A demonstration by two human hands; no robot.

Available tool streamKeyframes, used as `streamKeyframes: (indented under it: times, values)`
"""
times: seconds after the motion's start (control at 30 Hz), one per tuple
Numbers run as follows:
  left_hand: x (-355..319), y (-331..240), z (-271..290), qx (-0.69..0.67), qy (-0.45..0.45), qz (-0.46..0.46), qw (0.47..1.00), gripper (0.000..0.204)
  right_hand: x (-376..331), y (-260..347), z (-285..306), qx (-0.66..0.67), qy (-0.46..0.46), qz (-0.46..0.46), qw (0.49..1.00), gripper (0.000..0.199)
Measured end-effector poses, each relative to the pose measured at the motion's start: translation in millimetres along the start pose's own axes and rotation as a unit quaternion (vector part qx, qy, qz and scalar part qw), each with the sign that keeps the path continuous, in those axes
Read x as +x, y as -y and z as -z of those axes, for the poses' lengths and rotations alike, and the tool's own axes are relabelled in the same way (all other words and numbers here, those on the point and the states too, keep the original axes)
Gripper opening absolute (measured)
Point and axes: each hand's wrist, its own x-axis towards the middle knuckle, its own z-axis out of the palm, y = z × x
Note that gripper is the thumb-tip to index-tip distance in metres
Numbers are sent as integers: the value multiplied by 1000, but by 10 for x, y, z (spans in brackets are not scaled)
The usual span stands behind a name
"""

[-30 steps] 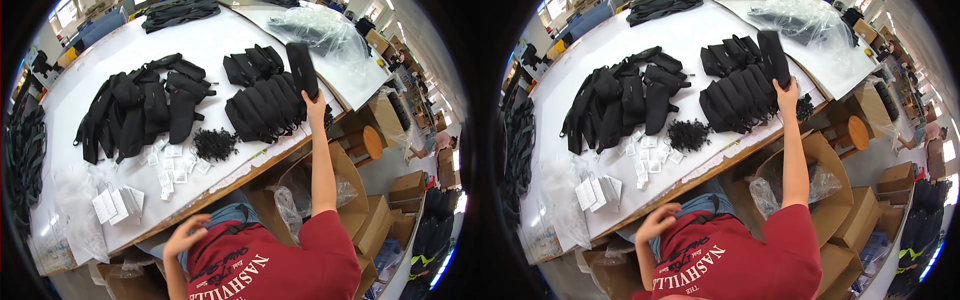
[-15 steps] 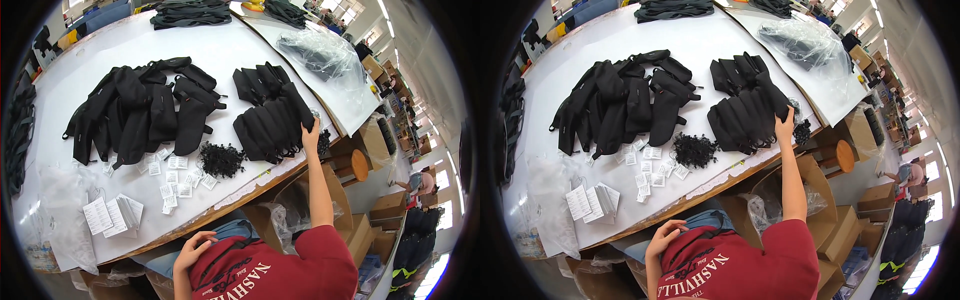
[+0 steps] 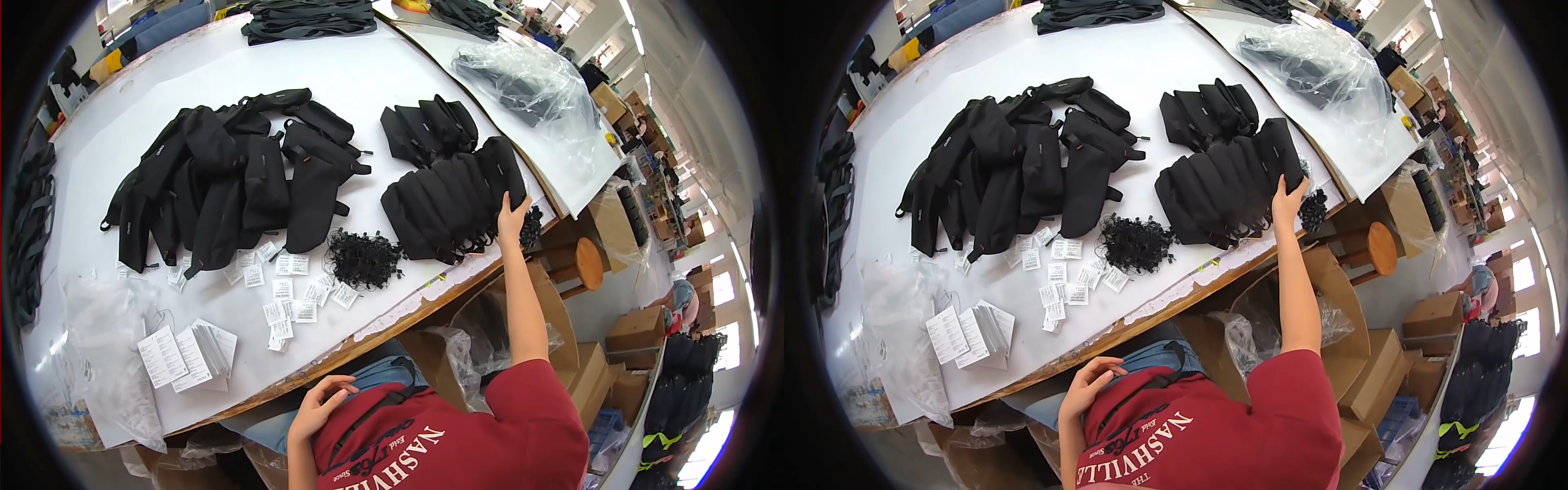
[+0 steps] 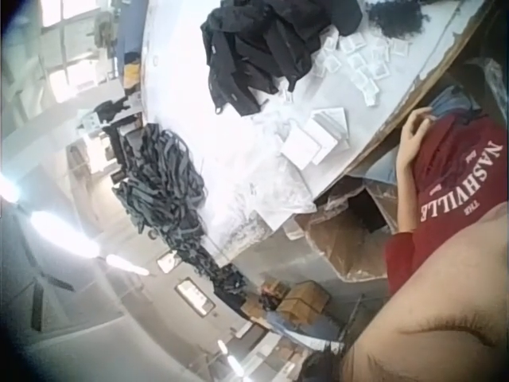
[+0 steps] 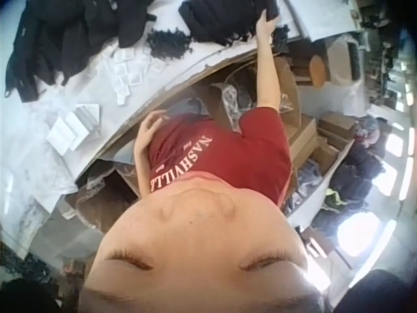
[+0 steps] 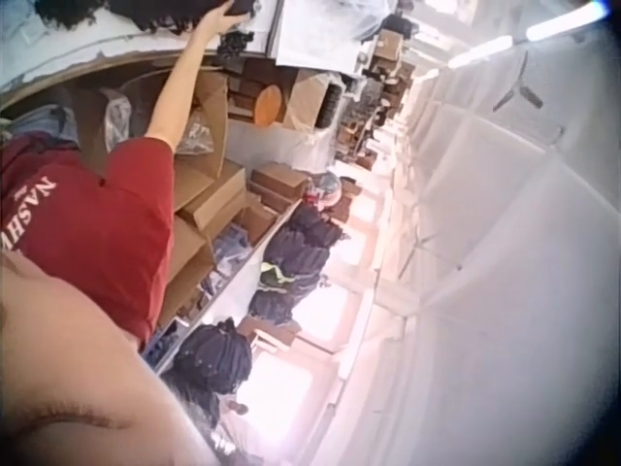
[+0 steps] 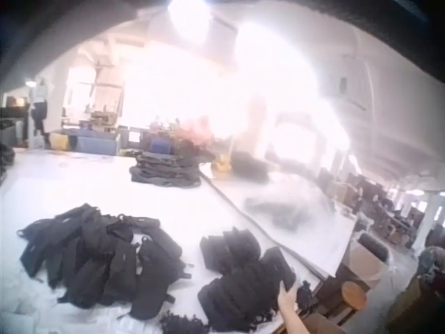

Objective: Attaching a tag and inserting a silica gel packet into black pouches at a manufacturing workstation.

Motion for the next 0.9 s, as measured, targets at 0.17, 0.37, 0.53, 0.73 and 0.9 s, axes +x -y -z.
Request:
streamKeyframes:
  times: [0.17, 0.37, 0.53, 0.73, 0.9]
  values:
    - [-15, 35, -5, -10, -15, -9, 1000, 29, 90, -8, 69, -139, 202, -8, 969, 61]
    - [-21, 41, 2, -13, -18, -1, 1000, 28, 376, -319, 166, -42, 277, -114, 953, 92]
    - [-1, 17, -37, -16, -32, -1, 999, 29, 134, 562, 312, -311, 143, 136, 930, 73]
    - [41, 24, -36, 3, -21, 0, 1000, 28, 512, 175, -312, -256, 274, 256, 891, 63]
    - [5, 2, -70, 5, -40, 3, 999, 26, 514, 101, -402, -304, 356, 229, 853, 70]
